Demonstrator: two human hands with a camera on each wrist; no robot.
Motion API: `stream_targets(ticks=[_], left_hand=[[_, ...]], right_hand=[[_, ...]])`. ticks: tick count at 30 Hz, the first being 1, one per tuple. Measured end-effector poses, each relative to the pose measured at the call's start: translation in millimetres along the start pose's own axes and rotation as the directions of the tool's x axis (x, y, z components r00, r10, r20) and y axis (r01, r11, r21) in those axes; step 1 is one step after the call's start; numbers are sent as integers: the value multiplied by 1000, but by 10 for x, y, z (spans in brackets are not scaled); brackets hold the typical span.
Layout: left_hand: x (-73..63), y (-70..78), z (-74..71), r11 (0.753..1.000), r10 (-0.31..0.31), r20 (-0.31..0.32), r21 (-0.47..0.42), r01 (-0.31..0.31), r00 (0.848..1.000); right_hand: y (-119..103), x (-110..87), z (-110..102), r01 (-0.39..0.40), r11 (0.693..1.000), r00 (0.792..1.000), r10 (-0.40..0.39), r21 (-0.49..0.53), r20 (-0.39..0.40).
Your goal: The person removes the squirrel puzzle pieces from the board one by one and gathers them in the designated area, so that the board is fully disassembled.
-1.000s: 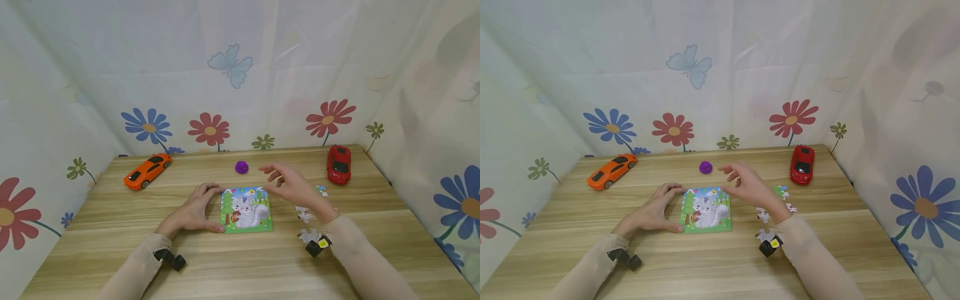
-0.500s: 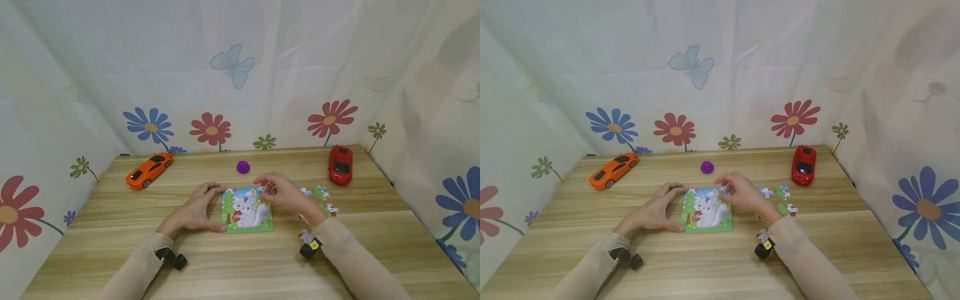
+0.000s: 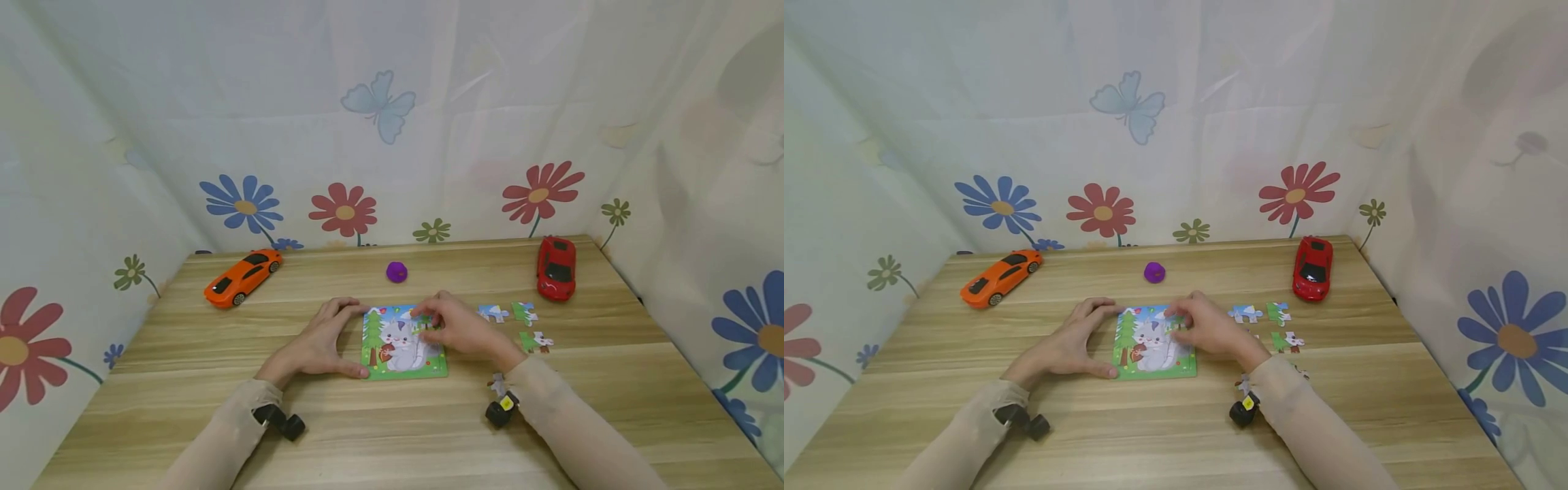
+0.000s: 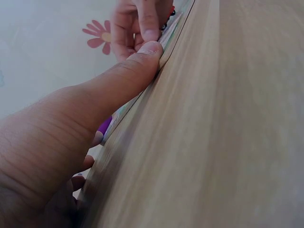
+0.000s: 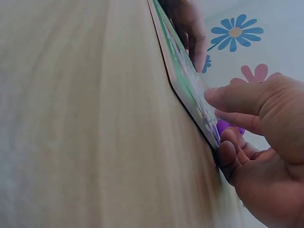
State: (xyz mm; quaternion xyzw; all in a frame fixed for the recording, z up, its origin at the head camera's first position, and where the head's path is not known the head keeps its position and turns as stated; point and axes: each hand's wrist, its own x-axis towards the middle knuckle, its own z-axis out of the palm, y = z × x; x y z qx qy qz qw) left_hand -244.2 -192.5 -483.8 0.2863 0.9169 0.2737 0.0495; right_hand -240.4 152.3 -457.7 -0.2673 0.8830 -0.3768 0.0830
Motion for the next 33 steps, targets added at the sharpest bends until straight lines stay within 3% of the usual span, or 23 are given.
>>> stream_targets(ticks=[6,28,33], left_hand=[[-3,-1,-5,1000,5,-1,-3,-5,1000],[6,-11,7,1000,13,-7,8,-13,1000],[5,-12,5,1000,15,-7,4,-15,1000]], right_hand=[[7,-6,20,0,999,1000,1,-47,22],[13,-10,45,3,1000,1000,-3,4,21],[-5,-13,46,-27,1000,1000,27,-1,8]])
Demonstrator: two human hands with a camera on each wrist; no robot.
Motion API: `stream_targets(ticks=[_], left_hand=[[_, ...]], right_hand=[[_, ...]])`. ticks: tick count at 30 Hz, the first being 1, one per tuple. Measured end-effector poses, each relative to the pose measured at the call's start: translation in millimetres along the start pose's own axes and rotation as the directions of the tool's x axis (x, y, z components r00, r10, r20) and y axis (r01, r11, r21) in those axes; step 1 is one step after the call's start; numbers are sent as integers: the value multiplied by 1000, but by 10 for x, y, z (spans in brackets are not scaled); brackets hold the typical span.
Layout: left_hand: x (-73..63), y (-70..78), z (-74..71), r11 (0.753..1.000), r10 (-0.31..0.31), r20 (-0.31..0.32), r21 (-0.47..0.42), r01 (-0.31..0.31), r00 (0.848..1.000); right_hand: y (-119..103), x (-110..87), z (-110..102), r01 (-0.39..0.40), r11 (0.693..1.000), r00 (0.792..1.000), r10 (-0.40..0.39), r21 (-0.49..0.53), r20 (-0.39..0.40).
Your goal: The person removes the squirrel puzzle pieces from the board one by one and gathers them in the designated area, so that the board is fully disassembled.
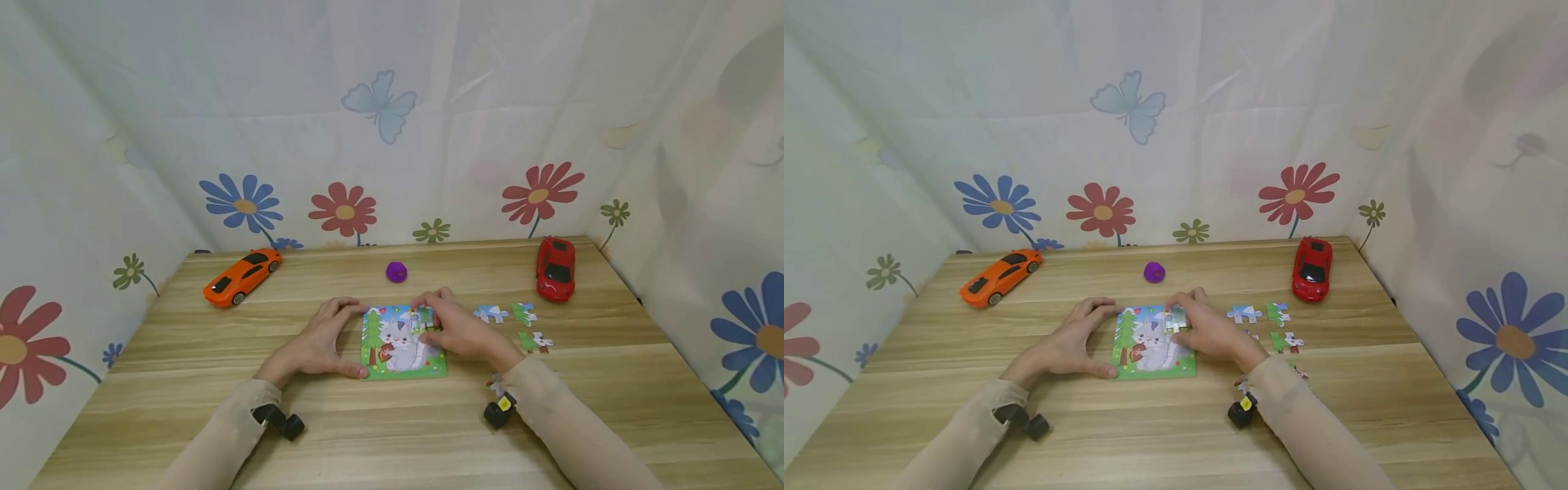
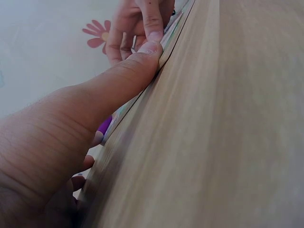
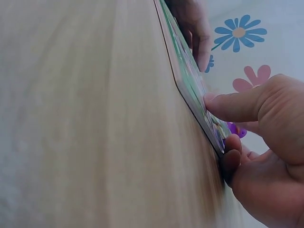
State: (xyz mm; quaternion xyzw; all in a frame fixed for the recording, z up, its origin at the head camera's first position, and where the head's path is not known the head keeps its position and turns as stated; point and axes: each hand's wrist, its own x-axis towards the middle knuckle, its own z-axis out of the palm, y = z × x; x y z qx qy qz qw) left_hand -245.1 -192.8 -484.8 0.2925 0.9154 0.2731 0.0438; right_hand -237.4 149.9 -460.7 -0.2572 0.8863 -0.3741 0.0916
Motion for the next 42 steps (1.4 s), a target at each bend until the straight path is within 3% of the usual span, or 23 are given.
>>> stream_targets(ticks=[9,26,42], left_hand=[[-5,9,-9,1000,1,0,1,-1,1000],[-4,17,1,1000,2,1,-6,-2,1000],[2,-5,1,1000,-4,5,-4,4,1000]], right_hand=[[-42,-3,-7,-33,999,999,33,-14,-28],[-25,9,-50,38,992,997,-46,-121,-66],[-106,-29,-282,86,992,992,-94,-91,-89]])
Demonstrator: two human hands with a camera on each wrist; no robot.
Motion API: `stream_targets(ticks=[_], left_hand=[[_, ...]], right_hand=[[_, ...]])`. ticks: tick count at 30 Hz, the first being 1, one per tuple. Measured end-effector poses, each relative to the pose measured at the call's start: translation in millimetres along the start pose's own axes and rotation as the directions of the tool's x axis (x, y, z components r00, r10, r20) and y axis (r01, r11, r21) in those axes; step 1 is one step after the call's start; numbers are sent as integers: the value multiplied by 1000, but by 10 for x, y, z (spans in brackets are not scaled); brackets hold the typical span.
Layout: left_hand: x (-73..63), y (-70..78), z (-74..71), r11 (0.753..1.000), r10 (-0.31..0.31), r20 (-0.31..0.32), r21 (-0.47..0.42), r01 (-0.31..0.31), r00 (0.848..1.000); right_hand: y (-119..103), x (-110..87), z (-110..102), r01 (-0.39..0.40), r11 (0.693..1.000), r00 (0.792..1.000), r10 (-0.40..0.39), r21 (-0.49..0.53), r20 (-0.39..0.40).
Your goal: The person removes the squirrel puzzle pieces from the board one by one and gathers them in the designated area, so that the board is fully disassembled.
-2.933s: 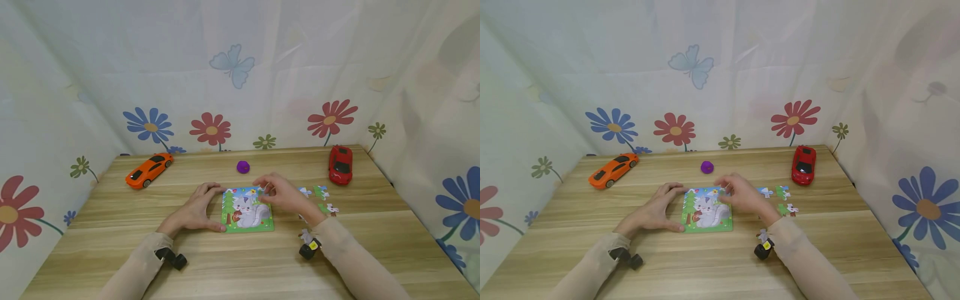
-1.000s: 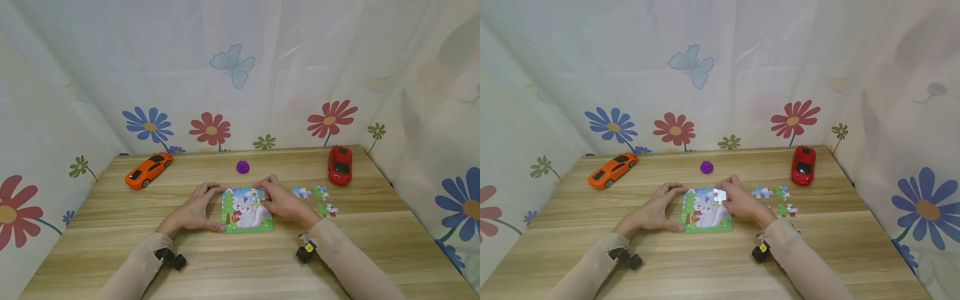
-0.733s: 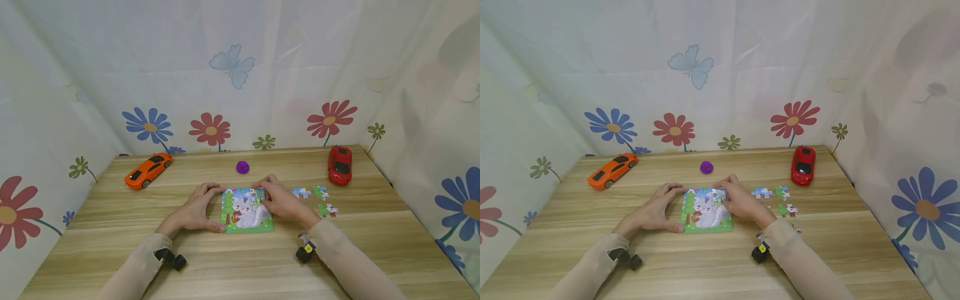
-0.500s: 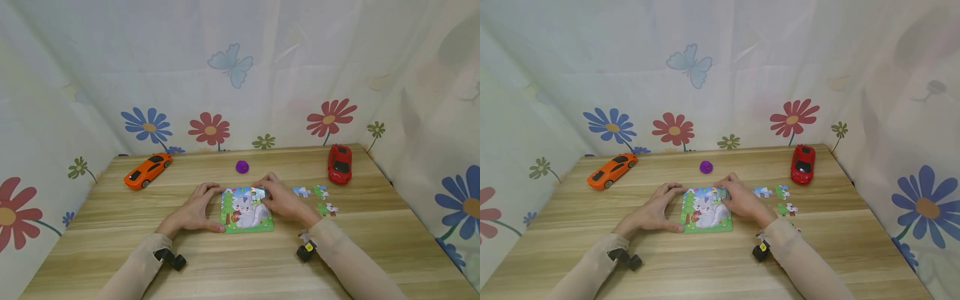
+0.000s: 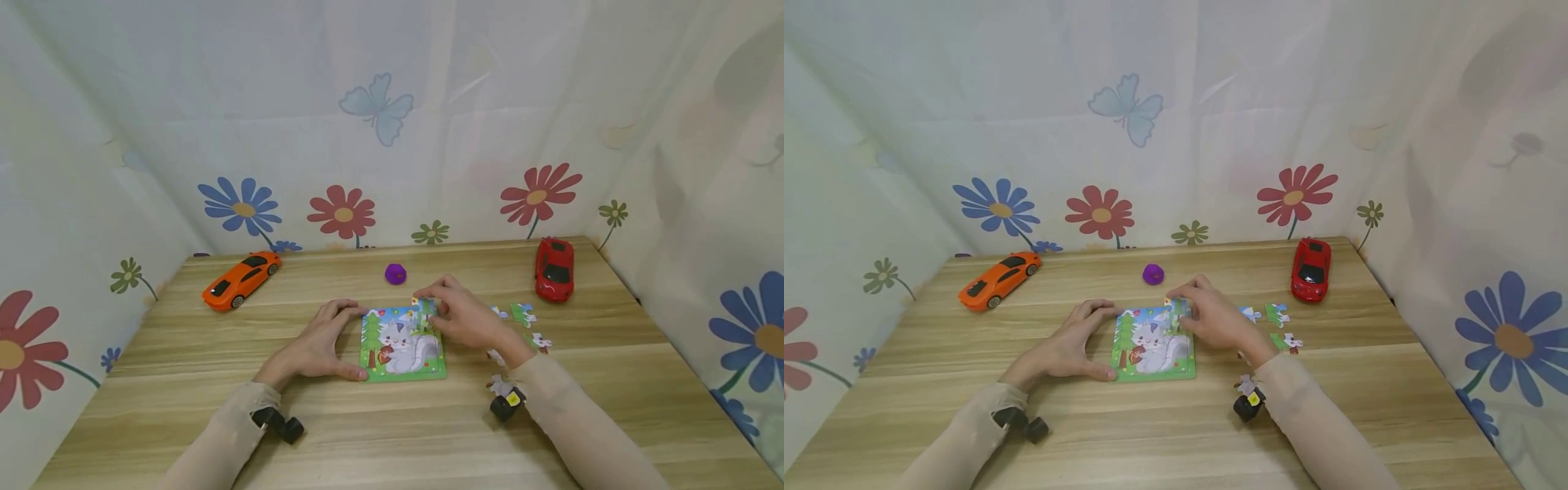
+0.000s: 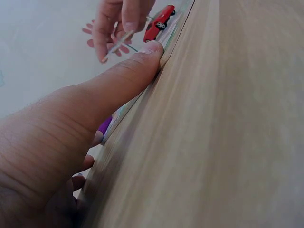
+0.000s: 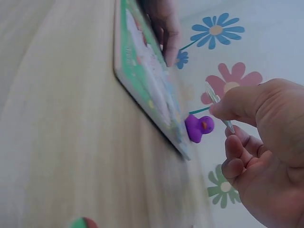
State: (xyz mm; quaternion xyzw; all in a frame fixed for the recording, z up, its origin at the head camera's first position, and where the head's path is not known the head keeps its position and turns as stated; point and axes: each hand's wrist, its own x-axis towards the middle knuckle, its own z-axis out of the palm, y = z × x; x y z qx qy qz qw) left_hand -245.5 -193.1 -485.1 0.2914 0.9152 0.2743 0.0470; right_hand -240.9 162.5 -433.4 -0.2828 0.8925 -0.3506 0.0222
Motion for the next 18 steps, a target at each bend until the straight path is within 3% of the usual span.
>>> stream_targets(ticks=[7,18], left_hand=[[-9,-6,3,1000,6,-7,-9,-6,1000],[-10,-8,16,1000,1,-6,-5,-1,1000]], right_hand=[[5,-40,-221,19,1000,999,-19,0,-39],[172,-205,-525,-51,998,994,55,37,-93]])
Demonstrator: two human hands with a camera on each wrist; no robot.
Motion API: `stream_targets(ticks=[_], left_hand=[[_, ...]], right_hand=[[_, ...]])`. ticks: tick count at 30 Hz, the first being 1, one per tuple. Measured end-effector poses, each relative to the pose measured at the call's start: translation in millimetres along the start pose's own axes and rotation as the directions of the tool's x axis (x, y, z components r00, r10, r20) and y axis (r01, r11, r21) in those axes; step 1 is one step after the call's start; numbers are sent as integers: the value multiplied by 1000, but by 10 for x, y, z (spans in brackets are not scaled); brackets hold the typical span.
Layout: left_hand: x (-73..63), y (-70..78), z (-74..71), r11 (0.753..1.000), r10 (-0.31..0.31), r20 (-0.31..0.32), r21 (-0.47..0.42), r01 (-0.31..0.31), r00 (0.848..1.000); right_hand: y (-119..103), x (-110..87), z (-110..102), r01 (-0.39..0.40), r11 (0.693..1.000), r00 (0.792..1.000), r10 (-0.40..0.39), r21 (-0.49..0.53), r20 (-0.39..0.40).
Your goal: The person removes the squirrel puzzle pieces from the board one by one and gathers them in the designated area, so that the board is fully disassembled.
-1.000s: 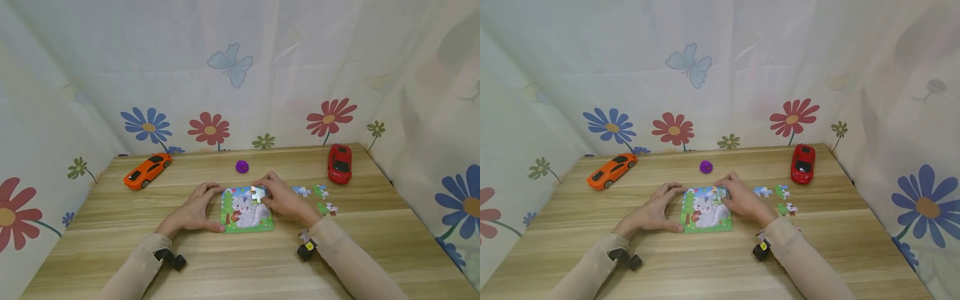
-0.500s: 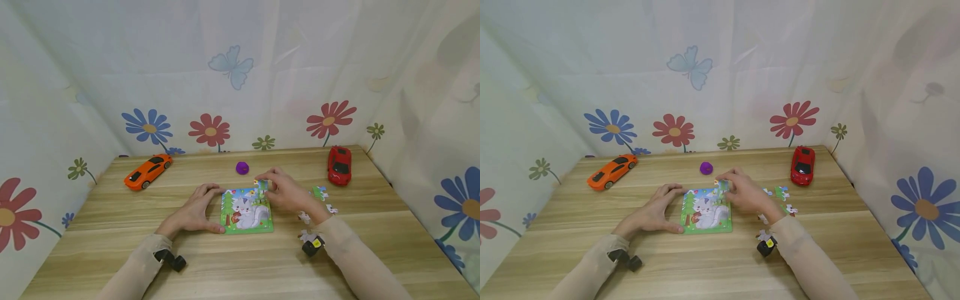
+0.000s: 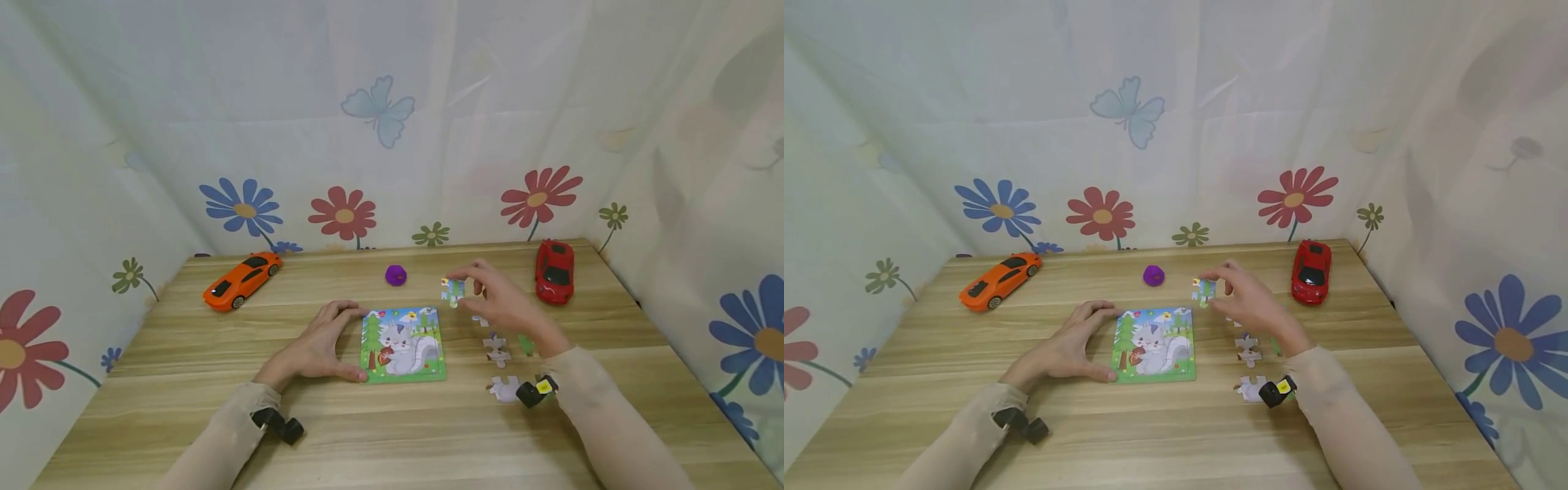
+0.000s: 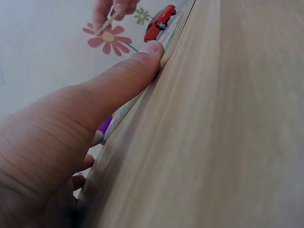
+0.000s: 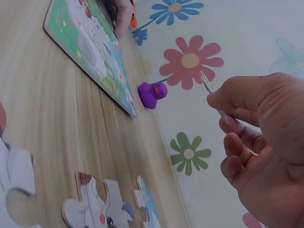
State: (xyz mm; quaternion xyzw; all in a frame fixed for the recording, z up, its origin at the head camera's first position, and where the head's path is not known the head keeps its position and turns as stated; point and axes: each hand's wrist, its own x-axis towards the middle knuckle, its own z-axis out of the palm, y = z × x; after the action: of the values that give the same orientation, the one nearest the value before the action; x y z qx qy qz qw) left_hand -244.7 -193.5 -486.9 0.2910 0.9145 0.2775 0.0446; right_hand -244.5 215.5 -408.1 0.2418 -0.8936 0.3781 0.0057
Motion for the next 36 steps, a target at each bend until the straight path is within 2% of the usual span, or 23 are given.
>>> stream_targets(ticks=[6,12,17,21,27,36], left_hand=[[-5,-6,-7,1000,-1,4,1,1,1000],[-8,2,-16,1000,0,3,4,0,1000],[-4,15,-20,1000,-5,7,-2,5,1000],[2,20,-22,1000,-8,12,-7,8,1000],[6,10,-17,1000,-10,16,0,10,1000],[4,20,-22,1000,-12,20,3,12,1000]], right_hand=[[69,-48,-44,-9,1000,1000,9,17,-1],[150,-36,19,-51,999,999,51,-5,16],[240,-24,98,-27,998,998,30,-49,54],[304,-36,141,-8,999,997,11,-40,76],[349,-45,192,-20,1000,994,22,-21,110],[372,-30,246,-42,998,990,48,-44,131]])
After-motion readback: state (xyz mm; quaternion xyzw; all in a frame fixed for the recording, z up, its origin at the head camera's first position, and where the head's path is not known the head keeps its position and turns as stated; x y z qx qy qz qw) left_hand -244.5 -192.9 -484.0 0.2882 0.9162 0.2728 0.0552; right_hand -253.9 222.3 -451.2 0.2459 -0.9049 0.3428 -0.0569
